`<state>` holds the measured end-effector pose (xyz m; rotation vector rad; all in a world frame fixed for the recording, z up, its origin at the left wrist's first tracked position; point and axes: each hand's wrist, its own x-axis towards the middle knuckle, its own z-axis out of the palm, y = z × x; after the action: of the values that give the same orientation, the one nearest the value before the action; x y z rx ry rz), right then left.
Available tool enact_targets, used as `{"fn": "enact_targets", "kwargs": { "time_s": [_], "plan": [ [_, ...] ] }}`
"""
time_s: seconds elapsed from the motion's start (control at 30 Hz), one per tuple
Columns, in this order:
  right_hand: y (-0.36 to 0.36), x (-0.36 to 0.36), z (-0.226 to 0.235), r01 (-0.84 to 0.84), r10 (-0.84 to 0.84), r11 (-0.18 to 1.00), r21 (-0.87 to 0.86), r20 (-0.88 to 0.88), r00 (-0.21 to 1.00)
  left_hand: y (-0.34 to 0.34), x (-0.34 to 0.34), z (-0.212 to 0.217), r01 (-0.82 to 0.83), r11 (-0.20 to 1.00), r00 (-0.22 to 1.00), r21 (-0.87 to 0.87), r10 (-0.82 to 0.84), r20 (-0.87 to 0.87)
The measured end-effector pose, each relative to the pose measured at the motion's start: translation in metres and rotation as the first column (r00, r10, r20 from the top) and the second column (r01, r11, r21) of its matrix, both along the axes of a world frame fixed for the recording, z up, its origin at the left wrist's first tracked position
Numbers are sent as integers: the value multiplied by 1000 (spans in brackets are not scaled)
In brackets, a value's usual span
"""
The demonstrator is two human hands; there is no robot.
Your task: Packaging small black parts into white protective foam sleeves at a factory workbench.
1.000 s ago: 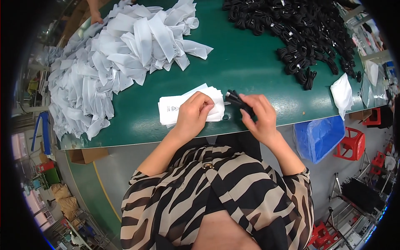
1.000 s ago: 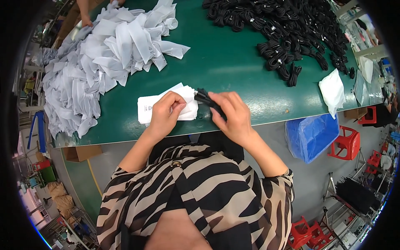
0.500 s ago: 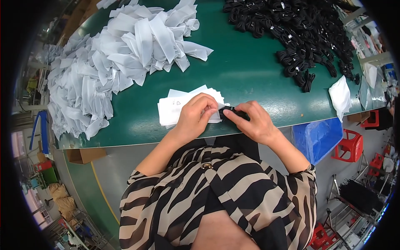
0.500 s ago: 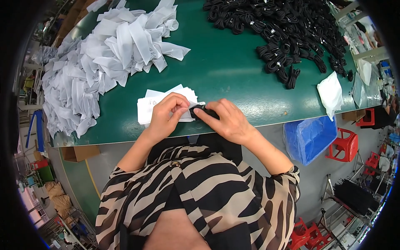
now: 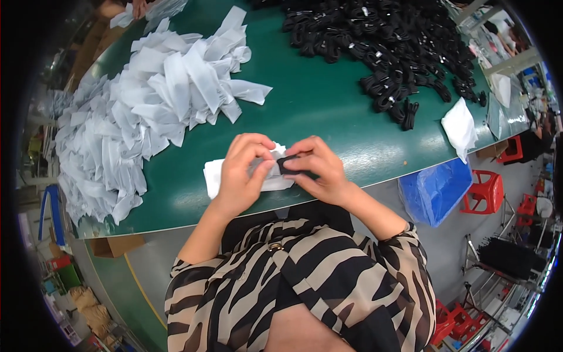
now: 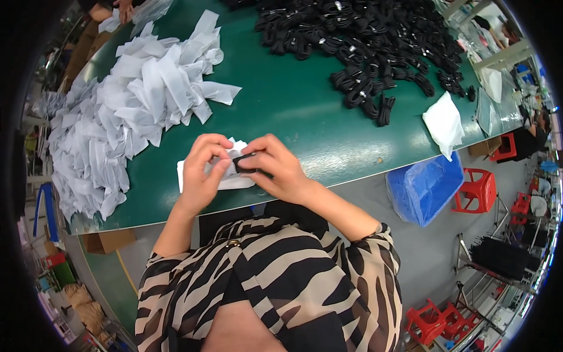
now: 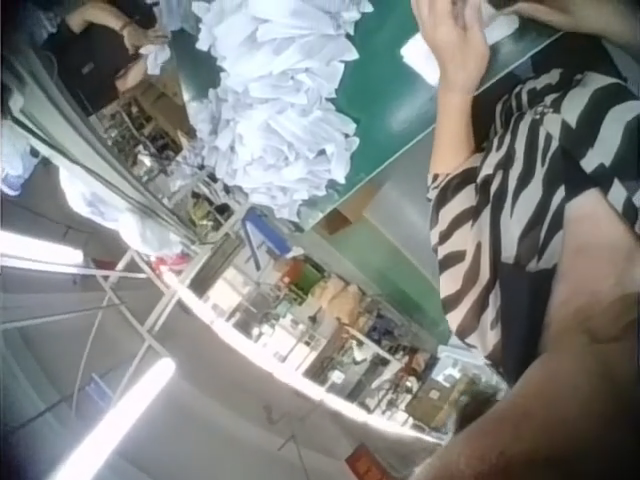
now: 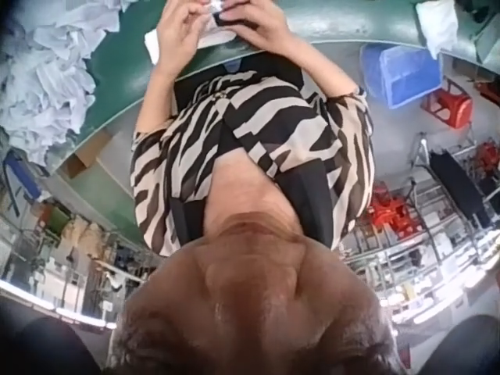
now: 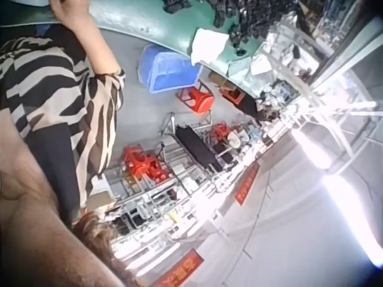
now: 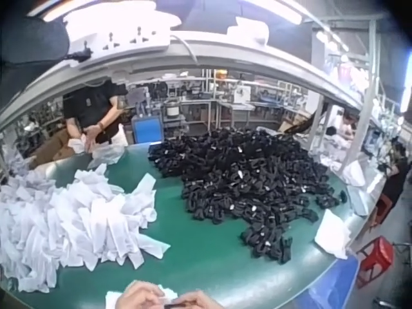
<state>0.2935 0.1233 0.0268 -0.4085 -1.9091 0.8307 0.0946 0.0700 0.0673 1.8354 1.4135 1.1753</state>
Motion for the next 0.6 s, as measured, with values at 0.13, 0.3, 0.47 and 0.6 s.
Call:
{"fn": "enact_targets", "kwargs": {
  "time_s": [0.13, 0.3, 0.47, 0.6],
  "plan": [
    [17, -5, 11, -154, 161, 978, 139, -39, 986, 9, -11, 7, -7, 999, 998, -42, 10, 62],
    [10, -23, 23, -17, 5, 988, -154, -79, 997, 20, -14, 12, 44, 995, 941, -91, -10, 338],
    [19, -25, 27, -97, 98, 995, 6, -72, 993, 22, -15, 26, 121, 988, 917, -99, -73, 391],
    [41, -5, 33, 218, -217, 976, -14, 25, 976, 35, -37, 29, 43, 988, 798, -151, 57, 600]
  ]
}}
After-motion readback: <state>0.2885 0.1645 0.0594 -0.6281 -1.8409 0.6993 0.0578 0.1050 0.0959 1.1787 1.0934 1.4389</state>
